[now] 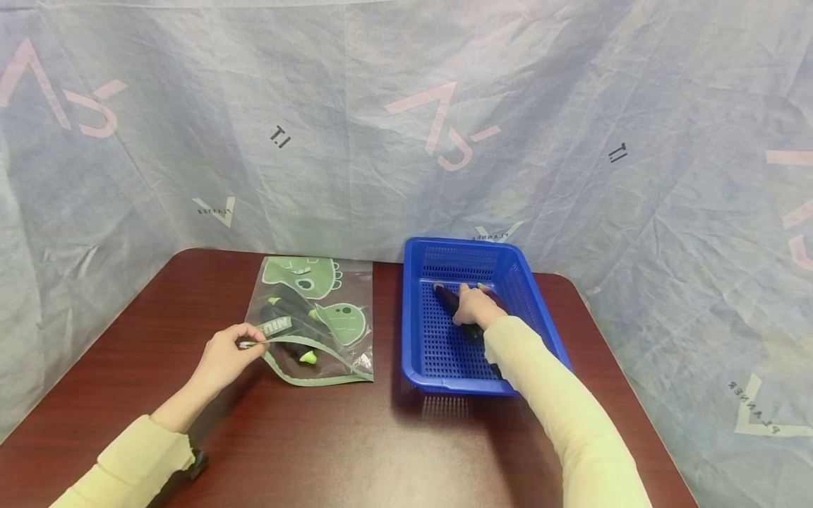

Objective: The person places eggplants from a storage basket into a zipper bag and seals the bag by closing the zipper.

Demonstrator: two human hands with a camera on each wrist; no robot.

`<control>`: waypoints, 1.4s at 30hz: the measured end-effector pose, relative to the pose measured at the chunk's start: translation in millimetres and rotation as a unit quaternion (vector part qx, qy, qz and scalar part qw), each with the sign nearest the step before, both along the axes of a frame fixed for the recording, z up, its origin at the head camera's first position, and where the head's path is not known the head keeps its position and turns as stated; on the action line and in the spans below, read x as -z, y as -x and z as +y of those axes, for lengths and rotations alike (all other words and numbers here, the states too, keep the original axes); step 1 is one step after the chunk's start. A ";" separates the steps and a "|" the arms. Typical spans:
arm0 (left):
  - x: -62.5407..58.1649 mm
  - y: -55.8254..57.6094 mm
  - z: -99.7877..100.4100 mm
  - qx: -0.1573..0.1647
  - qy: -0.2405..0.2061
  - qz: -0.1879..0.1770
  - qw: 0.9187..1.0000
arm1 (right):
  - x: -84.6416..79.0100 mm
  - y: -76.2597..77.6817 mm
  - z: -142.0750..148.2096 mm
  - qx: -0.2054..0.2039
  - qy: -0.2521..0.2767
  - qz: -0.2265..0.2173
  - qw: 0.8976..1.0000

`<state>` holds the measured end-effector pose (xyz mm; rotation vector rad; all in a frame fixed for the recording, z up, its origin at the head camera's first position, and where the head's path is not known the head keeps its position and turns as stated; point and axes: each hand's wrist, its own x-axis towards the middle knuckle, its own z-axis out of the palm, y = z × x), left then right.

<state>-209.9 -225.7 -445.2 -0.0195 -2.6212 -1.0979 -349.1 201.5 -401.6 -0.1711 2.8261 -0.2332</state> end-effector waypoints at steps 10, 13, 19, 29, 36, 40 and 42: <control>0.0 0.8 -0.5 0.003 0.002 0.001 1.000 | -18.6 -6.1 1.3 0.007 0.023 -0.020 1.000; -0.1 1.0 -0.6 0.004 0.003 0.000 1.000 | -26.5 -9.4 1.2 0.004 0.025 -0.026 0.999; -0.2 1.0 -0.2 0.005 0.000 -0.001 1.000 | -38.9 -12.3 1.3 -0.008 0.023 -0.032 0.999; -0.8 1.1 -0.1 0.007 0.001 0.000 1.000 | -60.8 -19.1 -2.0 -0.026 0.021 -0.035 0.999; -0.3 2.4 -1.8 0.007 0.005 0.002 1.000 | -77.0 -25.7 -4.7 -0.038 0.017 -0.038 0.998; -0.2 2.9 -2.5 0.007 0.007 0.003 1.000 | -88.0 -28.3 -8.4 -0.053 0.017 -0.032 0.998; -0.1 3.0 -2.8 0.008 0.006 0.002 1.000 | -92.9 -29.6 -10.9 -0.058 0.016 -0.029 0.998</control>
